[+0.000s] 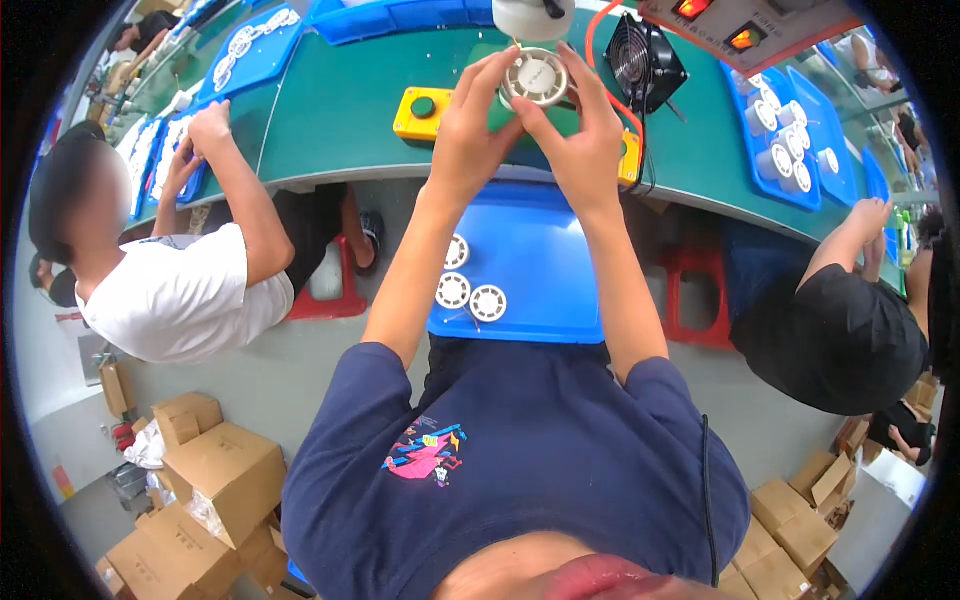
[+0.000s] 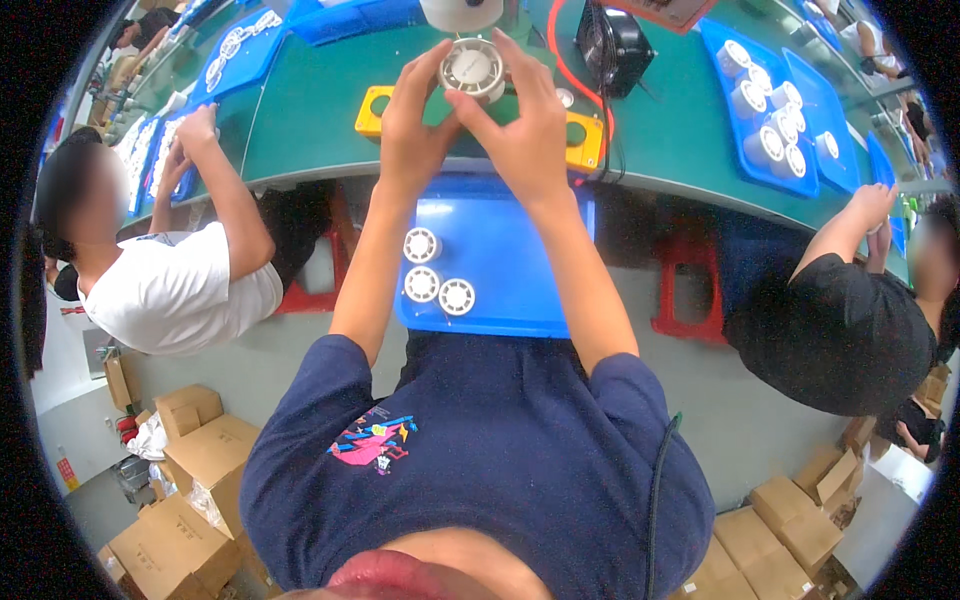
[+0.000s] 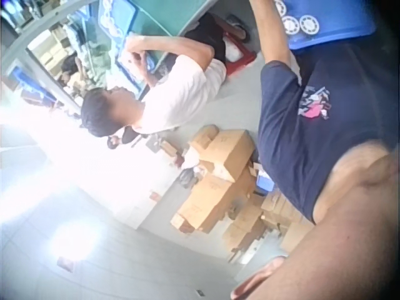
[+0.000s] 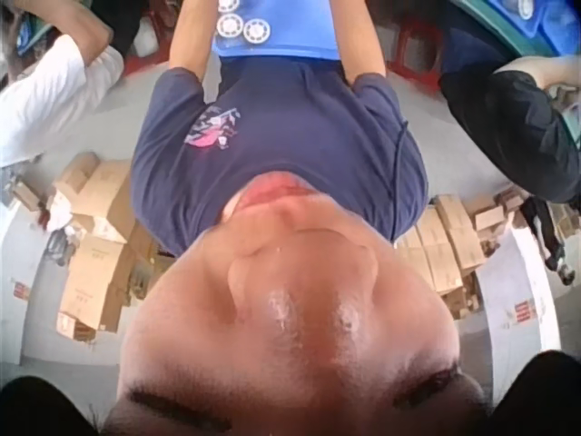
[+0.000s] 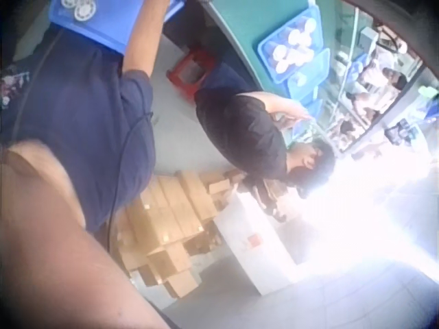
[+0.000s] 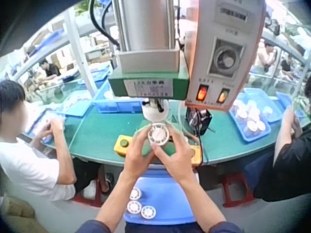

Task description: Assembling small circular white electronic components using a pneumatic press machine at a factory workstation.

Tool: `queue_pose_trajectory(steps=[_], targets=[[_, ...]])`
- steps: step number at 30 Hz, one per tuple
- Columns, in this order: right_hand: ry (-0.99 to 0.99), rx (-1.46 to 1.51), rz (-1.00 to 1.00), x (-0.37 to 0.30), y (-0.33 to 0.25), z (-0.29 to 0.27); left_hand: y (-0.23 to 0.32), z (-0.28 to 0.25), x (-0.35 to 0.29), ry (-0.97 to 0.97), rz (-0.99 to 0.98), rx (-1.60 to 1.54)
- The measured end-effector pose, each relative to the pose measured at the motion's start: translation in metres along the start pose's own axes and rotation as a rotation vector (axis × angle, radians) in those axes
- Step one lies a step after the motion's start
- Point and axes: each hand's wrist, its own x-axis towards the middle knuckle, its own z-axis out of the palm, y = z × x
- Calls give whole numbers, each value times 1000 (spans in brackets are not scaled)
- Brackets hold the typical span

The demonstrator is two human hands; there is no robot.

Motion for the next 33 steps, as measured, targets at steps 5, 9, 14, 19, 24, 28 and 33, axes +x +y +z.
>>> queue_pose_trajectory(steps=[5,9,14,19,24,28,33], targets=[[-6,-165,-143,21,15,9,-25,12,4,-2,-91,-4],[-29,-200,-127,17,12,4,-16,10,0,-21,-117,7],[-9,-146,-27,23,12,7,-17,6,11,-41,-89,103],[-24,-127,28,25,11,4,-11,4,14,-78,-157,101],[-45,-196,18,28,8,8,-17,2,11,-67,-215,85],[-31,-172,8,25,20,14,-18,3,10,-59,-265,29],[-27,4,136,22,21,23,-19,-7,9,-126,-247,106]])
